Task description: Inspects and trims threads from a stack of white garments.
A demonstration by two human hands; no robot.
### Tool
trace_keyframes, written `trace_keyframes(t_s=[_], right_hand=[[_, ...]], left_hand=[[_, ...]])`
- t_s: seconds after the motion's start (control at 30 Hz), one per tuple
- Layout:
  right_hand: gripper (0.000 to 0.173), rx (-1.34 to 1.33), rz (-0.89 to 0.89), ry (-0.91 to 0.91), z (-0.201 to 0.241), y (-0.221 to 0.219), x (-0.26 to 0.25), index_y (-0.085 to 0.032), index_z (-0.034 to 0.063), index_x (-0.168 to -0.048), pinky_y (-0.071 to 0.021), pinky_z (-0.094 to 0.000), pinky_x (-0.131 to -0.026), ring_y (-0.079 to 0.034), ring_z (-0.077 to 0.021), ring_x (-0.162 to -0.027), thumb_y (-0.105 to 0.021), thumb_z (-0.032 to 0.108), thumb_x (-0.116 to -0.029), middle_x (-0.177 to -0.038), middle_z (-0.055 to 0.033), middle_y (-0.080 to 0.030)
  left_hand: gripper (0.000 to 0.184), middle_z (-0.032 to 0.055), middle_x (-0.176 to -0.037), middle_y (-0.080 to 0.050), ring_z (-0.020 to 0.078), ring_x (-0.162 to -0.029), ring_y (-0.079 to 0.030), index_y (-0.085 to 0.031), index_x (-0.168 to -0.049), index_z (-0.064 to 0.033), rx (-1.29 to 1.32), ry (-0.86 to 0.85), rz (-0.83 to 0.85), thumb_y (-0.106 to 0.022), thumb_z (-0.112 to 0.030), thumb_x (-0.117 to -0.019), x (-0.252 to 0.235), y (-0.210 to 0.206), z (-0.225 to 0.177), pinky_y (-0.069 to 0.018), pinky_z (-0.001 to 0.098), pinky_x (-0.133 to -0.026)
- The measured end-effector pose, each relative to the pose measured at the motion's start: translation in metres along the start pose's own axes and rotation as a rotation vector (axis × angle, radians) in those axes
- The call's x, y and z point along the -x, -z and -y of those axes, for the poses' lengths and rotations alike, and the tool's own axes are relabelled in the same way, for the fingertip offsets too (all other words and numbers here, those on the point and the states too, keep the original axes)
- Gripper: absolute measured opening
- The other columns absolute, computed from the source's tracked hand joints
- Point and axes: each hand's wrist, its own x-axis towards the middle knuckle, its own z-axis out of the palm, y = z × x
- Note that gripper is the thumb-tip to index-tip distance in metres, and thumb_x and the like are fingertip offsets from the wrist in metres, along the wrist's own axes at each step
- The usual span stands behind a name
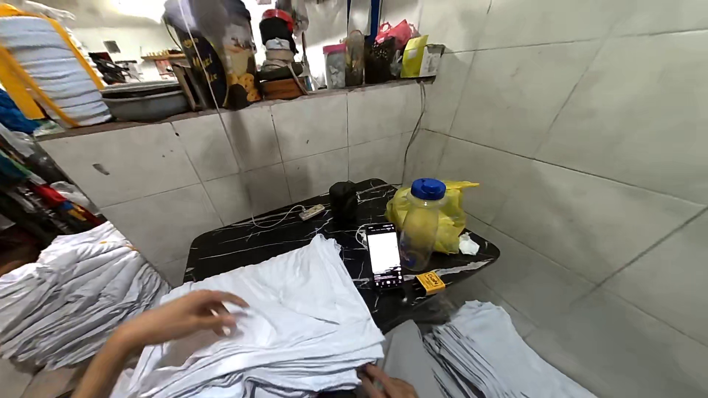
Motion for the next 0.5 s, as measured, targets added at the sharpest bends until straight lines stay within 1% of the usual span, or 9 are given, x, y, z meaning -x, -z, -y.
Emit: trace_keyframes(t_s=[0.07,0.1,0.13,0.2,0.23,0.3,0.37,0.43,0.5], right_hand=[[0.020,-0.037,-0.192,-0.116,-0.018,0.013,0.001,-0.074,0.0022,-0.107,-0.0586,-0.0309,-0.062,-0.068,-0.0185,-0.068,-0.063,0.012,-0.0934,-0.111,-0.0196,-0.072],[0.019,-0.025,-0.280,-0.160,-0.031,0.019,-0.006,-0.071,0.0038,-0.109,-0.0593,-0.0256,-0.070,-0.069,-0.0136,-0.080,-0.059,0.014,-0.0970,-0.114,-0.0160,-0.070],[0.023,0.005,-0.335,-0.186,-0.045,0.024,-0.019,-0.069,0.0038,-0.116,-0.0604,-0.0248,-0.079,-0.070,-0.0116,-0.092,-0.057,0.016,-0.0999,-0.118,-0.0137,-0.069],[0.040,0.060,-0.314,-0.248,-0.071,0.032,-0.051,-0.061,0.0016,-0.135,-0.0623,-0.0318,-0.070,-0.072,-0.0129,-0.087,-0.058,0.022,-0.1007,-0.125,-0.0117,-0.070],[0.049,0.067,-0.252,-0.285,-0.081,0.035,-0.064,-0.055,0.0020,-0.143,-0.0636,-0.0364,-0.070,-0.074,-0.0154,-0.089,-0.061,0.025,-0.1001,-0.130,-0.0097,-0.069],[0.061,0.064,-0.142,-0.331,-0.095,0.034,-0.083,-0.047,0.0037,-0.150,-0.0642,-0.0437,-0.070,-0.075,-0.0203,-0.091,-0.066,0.026,-0.0965,-0.137,-0.0068,-0.066],[0.069,0.057,-0.031,-0.373,-0.101,0.030,-0.096,-0.043,0.0070,-0.153,-0.0635,-0.0482,-0.073,-0.075,-0.0235,-0.091,-0.070,0.024,-0.0930,-0.140,-0.0048,-0.065],[0.078,0.061,0.062,-0.411,-0.102,0.026,-0.104,-0.039,0.0094,-0.156,-0.0622,-0.0517,-0.074,-0.075,-0.0265,-0.090,-0.074,0.019,-0.0870,-0.142,-0.0049,-0.063],[0.088,0.075,0.095,-0.456,-0.101,0.028,-0.111,-0.033,0.0117,-0.160,-0.0612,-0.0533,-0.072,-0.074,-0.0289,-0.082,-0.076,0.018,-0.0836,-0.136,-0.0084,-0.066]], left_hand=[[0.037,0.0176,-0.110,-0.072,0.0293,-0.095,-0.072,-0.063,-0.134,-0.0054,-0.074,0.210,-0.283,-0.065,-0.024,-0.1013,-0.003,0.022,0.052,-0.0577,0.0491,-0.088],[0.043,0.0231,-0.120,-0.068,0.0361,-0.107,-0.068,-0.060,-0.137,-0.0027,-0.131,0.308,-0.367,-0.068,-0.025,-0.1002,-0.006,0.027,0.080,-0.0532,0.0546,-0.095],[0.054,0.0274,-0.132,-0.061,0.0418,-0.122,-0.060,-0.056,-0.141,-0.0003,-0.156,0.383,-0.399,-0.071,-0.029,-0.0978,-0.010,0.028,0.107,-0.0461,0.0591,-0.105],[0.077,0.0281,-0.149,-0.049,0.0427,-0.141,-0.045,-0.048,-0.149,-0.0009,-0.147,0.467,-0.396,-0.075,-0.045,-0.0917,-0.017,0.021,0.147,-0.0344,0.0590,-0.117],[0.087,0.0257,-0.153,-0.046,0.0408,-0.145,-0.041,-0.046,-0.152,-0.0037,-0.136,0.491,-0.401,-0.077,-0.053,-0.0872,-0.019,0.016,0.157,-0.0318,0.0578,-0.119],[0.104,0.0218,-0.155,-0.046,0.0397,-0.146,-0.039,-0.046,-0.153,-0.0090,-0.197,0.543,-0.427,-0.080,-0.068,-0.0748,-0.024,0.016,0.164,-0.0285,0.0627,-0.119],[0.114,0.0224,-0.158,-0.041,0.0416,-0.148,-0.036,-0.040,-0.157,-0.0106,-0.260,0.607,-0.362,-0.080,-0.073,-0.0700,-0.026,0.022,0.165,-0.0246,0.0677,-0.118],[0.112,0.0260,-0.159,-0.037,0.0415,-0.148,-0.036,-0.033,-0.160,-0.0079,-0.206,0.656,-0.248,-0.083,-0.063,-0.0760,-0.026,0.027,0.167,-0.0307,0.0600,-0.119],[0.107,0.0279,-0.154,-0.043,0.0404,-0.144,-0.042,-0.034,-0.157,-0.0039,-0.175,0.666,-0.199,-0.086,-0.053,-0.0776,-0.032,0.033,0.172,-0.0354,0.0557,-0.117]])
